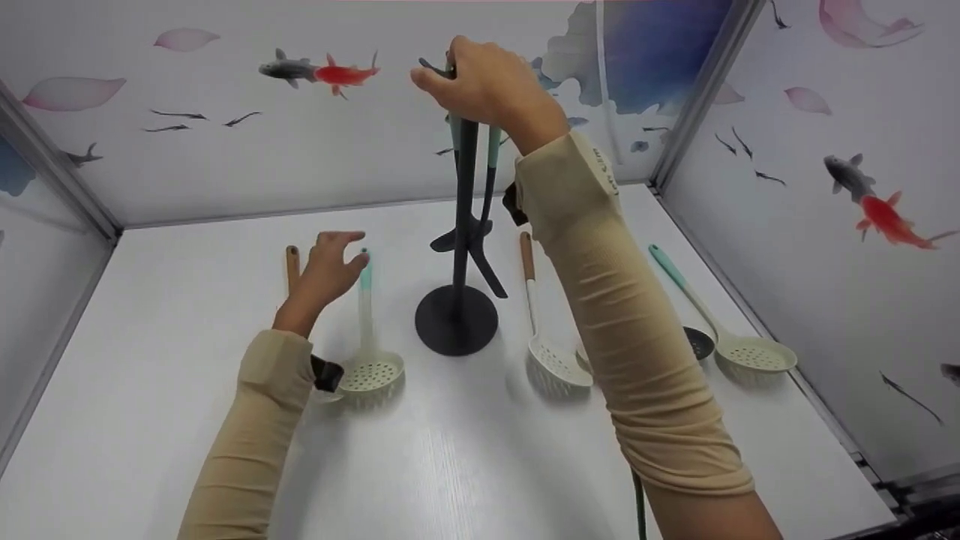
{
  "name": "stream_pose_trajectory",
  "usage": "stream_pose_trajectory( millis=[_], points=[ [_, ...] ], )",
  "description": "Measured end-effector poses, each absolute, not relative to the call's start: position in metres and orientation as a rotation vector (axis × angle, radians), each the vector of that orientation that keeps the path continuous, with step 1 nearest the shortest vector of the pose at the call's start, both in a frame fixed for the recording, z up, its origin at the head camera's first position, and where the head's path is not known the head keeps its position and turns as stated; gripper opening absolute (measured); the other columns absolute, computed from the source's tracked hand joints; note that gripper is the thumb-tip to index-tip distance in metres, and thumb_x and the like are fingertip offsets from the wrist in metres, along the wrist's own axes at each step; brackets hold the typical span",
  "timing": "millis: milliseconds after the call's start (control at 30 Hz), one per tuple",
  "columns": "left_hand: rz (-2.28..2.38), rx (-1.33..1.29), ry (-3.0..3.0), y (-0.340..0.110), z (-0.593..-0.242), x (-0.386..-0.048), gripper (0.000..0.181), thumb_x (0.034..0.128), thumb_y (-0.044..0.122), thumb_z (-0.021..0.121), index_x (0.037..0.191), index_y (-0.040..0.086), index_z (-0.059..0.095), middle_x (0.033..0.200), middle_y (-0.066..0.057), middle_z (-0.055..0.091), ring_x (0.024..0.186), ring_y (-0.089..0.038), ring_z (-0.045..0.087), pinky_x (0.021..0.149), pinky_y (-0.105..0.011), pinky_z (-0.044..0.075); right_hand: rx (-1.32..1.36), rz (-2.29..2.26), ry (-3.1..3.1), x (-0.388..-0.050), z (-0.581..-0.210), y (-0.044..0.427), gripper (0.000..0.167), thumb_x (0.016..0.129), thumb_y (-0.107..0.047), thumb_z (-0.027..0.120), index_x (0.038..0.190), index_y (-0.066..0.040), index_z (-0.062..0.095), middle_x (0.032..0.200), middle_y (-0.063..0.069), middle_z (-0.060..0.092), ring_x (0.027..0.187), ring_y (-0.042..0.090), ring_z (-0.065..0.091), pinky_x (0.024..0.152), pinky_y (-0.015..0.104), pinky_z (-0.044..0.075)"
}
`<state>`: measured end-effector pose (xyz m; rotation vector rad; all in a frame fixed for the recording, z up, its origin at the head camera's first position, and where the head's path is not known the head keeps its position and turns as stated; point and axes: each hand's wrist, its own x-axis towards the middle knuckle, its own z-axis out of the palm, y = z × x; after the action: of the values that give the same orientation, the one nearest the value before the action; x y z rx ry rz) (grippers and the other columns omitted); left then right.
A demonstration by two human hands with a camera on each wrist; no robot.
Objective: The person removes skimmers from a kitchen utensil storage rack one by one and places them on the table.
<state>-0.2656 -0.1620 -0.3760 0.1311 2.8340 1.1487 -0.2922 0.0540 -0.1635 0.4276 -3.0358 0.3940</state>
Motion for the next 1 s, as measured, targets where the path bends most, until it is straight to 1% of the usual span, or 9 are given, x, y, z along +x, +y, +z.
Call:
stream_pose_trajectory(
  millis=[133, 267, 367, 467, 667, 800, 867, 933, 1000],
  points=[
    [1.346, 0.323, 2.793, -0.134, -0.349, -0.268, 0.047, 0.0976, 0.019, 0.043, 0.142, 0.006, 0.034, 0.146, -0.02, 0.026, 0.135, -0.036, 0.028, 0.107, -0.049, 0.029, 0.429, 0.413, -3.037, -0.293, -0.163, 0.052, 0.064, 0.093, -0.057, 0.032, 0.138, -0.012, 0.038, 0.124, 0.008, 0.055, 0.106, 0.021, 0.053, 0.097, 0.034, 0.042],
    [1.448, 0.455, 2.775, -0.116, -0.335, -0.269, 0.049, 0.0972, 0.019, 0.044, 0.143, 0.008, 0.032, 0.146, -0.015, 0.03, 0.134, -0.032, 0.032, 0.107, -0.045, 0.032, 0.465, 0.432, -3.014, -0.295, -0.164, 0.052, 0.058, 0.093, -0.054, 0.032, 0.132, -0.013, 0.045, 0.119, 0.007, 0.058, 0.106, 0.021, 0.054, 0.109, 0.045, 0.025],
    [1.525, 0.496, 2.757, -0.109, -0.331, -0.271, 0.049, 0.0976, 0.017, 0.043, 0.144, 0.007, 0.03, 0.147, -0.013, 0.032, 0.135, -0.029, 0.033, 0.108, -0.041, 0.032, 0.496, 0.461, -2.992, -0.297, -0.164, 0.052, 0.054, 0.093, -0.051, 0.032, 0.129, -0.013, 0.048, 0.117, 0.007, 0.059, 0.11, 0.021, 0.052, 0.112, 0.051, 0.013],
    [1.618, 0.514, 2.721, -0.105, -0.331, -0.275, 0.05, 0.0981, 0.015, 0.042, 0.145, 0.008, 0.027, 0.148, -0.011, 0.033, 0.136, -0.027, 0.033, 0.108, -0.039, 0.032, 0.546, 0.515, -2.973, -0.297, -0.164, 0.052, 0.052, 0.093, -0.048, 0.033, 0.13, -0.016, 0.05, 0.118, 0.004, 0.058, 0.113, 0.019, 0.049, 0.112, 0.049, 0.011],
    [1.778, 0.571, 2.625, -0.097, -0.333, -0.28, 0.053, 0.0996, 0.018, 0.039, 0.148, 0.011, 0.019, 0.149, -0.009, 0.032, 0.138, -0.025, 0.03, 0.111, -0.038, 0.029, 0.702, 0.517, -2.93, -0.295, -0.161, 0.049, 0.049, 0.091, -0.042, 0.035, 0.128, -0.019, 0.055, 0.123, 0.0, 0.058, 0.112, 0.017, 0.049, 0.108, 0.044, 0.016],
    [1.858, 0.62, 2.575, -0.09, -0.333, -0.283, 0.055, 0.1002, 0.021, 0.038, 0.149, 0.012, 0.014, 0.15, -0.012, 0.03, 0.139, -0.025, 0.028, 0.112, -0.037, 0.027, 0.775, 0.542, -2.928, -0.296, -0.159, 0.053, 0.049, 0.091, -0.036, 0.033, 0.131, -0.017, 0.054, 0.125, 0.004, 0.057, 0.107, 0.019, 0.049, 0.103, 0.039, 0.03],
    [1.889, 0.625, 2.579, -0.088, -0.333, -0.283, 0.056, 0.0999, 0.021, 0.039, 0.149, 0.012, 0.014, 0.148, -0.013, 0.032, 0.138, -0.026, 0.029, 0.112, -0.036, 0.027, 0.811, 0.624, -2.938, -0.297, -0.159, 0.056, 0.048, 0.092, -0.032, 0.033, 0.133, -0.017, 0.052, 0.128, 0.004, 0.055, 0.106, 0.018, 0.048, 0.098, 0.036, 0.036],
    [1.912, 0.621, 2.604, -0.087, -0.334, -0.284, 0.055, 0.0993, 0.02, 0.041, 0.148, 0.01, 0.017, 0.145, -0.014, 0.036, 0.136, -0.027, 0.034, 0.111, -0.035, 0.029, 0.825, 0.713, -2.948, -0.298, -0.16, 0.059, 0.046, 0.093, -0.028, 0.033, 0.134, -0.018, 0.051, 0.128, 0.005, 0.054, 0.103, 0.018, 0.047, 0.093, 0.033, 0.041],
    [1.942, 0.601, 2.625, -0.086, -0.335, -0.284, 0.053, 0.0985, 0.018, 0.043, 0.147, 0.008, 0.023, 0.14, -0.015, 0.042, 0.13, -0.027, 0.04, 0.108, -0.035, 0.032, 0.821, 0.787, -2.953, -0.299, -0.16, 0.061, 0.043, 0.095, -0.026, 0.034, 0.133, -0.018, 0.052, 0.135, 0.002, 0.05, 0.108, 0.018, 0.046, 0.094, 0.032, 0.041]
  ],
)
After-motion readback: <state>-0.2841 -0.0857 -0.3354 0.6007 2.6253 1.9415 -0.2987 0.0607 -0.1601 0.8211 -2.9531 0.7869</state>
